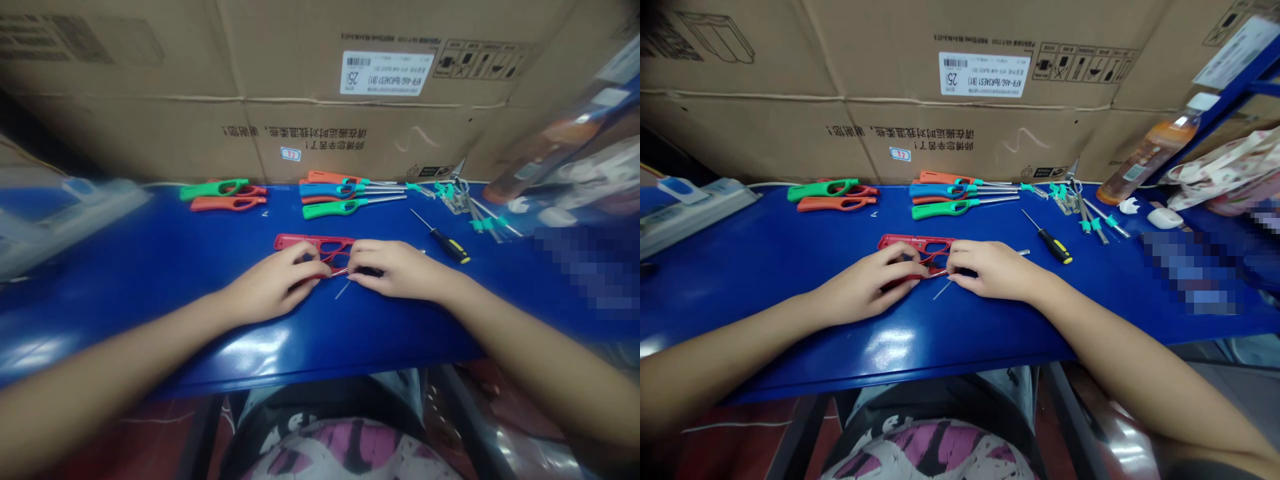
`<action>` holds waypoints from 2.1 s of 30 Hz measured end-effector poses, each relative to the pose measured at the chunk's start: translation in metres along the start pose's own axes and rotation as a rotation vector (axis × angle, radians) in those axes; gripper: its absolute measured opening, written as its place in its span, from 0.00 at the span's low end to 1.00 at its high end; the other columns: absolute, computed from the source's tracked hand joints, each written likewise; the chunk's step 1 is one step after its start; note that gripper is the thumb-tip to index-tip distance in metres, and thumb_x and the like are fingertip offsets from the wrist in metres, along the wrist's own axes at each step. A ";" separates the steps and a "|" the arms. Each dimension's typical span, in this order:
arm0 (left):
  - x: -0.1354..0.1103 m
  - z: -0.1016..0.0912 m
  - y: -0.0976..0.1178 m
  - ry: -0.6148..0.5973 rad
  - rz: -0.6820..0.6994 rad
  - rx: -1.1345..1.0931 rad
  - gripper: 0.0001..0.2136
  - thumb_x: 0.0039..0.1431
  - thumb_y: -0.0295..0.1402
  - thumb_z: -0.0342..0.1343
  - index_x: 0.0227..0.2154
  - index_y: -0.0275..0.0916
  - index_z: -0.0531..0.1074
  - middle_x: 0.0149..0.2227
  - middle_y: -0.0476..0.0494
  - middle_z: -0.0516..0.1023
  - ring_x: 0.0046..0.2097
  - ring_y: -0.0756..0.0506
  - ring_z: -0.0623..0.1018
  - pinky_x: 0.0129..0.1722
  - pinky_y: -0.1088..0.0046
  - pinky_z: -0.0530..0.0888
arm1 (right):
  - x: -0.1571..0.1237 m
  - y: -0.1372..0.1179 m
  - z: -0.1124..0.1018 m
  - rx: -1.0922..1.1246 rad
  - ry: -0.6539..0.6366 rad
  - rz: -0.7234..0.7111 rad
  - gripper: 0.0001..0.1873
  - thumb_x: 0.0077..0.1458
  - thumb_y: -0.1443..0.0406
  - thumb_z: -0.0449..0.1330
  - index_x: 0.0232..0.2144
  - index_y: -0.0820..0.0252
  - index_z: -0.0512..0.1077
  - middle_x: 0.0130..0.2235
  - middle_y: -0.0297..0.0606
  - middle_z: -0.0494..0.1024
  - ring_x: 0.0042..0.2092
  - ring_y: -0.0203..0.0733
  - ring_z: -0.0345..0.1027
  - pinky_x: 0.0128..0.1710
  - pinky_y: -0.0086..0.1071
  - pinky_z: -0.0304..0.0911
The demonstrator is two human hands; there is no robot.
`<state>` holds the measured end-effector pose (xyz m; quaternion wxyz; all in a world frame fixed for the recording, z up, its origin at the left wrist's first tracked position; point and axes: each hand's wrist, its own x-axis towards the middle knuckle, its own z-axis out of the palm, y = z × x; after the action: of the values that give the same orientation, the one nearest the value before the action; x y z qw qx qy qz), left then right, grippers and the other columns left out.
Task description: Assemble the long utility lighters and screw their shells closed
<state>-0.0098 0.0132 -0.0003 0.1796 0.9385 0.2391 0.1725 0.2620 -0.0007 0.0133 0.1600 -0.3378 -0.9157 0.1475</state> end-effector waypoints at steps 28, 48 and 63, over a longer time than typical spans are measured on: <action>0.000 0.002 -0.001 0.028 0.027 -0.021 0.13 0.70 0.28 0.50 0.52 0.42 0.76 0.51 0.40 0.72 0.52 0.43 0.74 0.54 0.65 0.74 | 0.000 0.002 0.002 0.007 0.005 0.020 0.04 0.63 0.68 0.59 0.38 0.57 0.74 0.43 0.37 0.78 0.42 0.39 0.73 0.39 0.31 0.63; -0.001 0.002 -0.005 0.043 0.023 -0.021 0.15 0.69 0.30 0.51 0.55 0.43 0.75 0.54 0.40 0.74 0.56 0.42 0.74 0.58 0.61 0.73 | 0.001 0.003 0.002 -0.112 0.066 0.060 0.08 0.65 0.67 0.57 0.38 0.59 0.77 0.41 0.39 0.80 0.41 0.41 0.74 0.39 0.32 0.63; 0.001 0.004 -0.005 0.033 0.037 -0.001 0.15 0.70 0.29 0.50 0.55 0.42 0.74 0.55 0.40 0.75 0.58 0.41 0.74 0.61 0.58 0.71 | 0.000 0.002 0.005 -0.191 0.079 0.009 0.08 0.66 0.64 0.57 0.40 0.56 0.77 0.44 0.39 0.79 0.38 0.38 0.73 0.34 0.30 0.61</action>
<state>-0.0099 0.0166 -0.0055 0.1727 0.9398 0.2243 0.1914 0.2615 0.0000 0.0075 0.1625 -0.3611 -0.9171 0.0469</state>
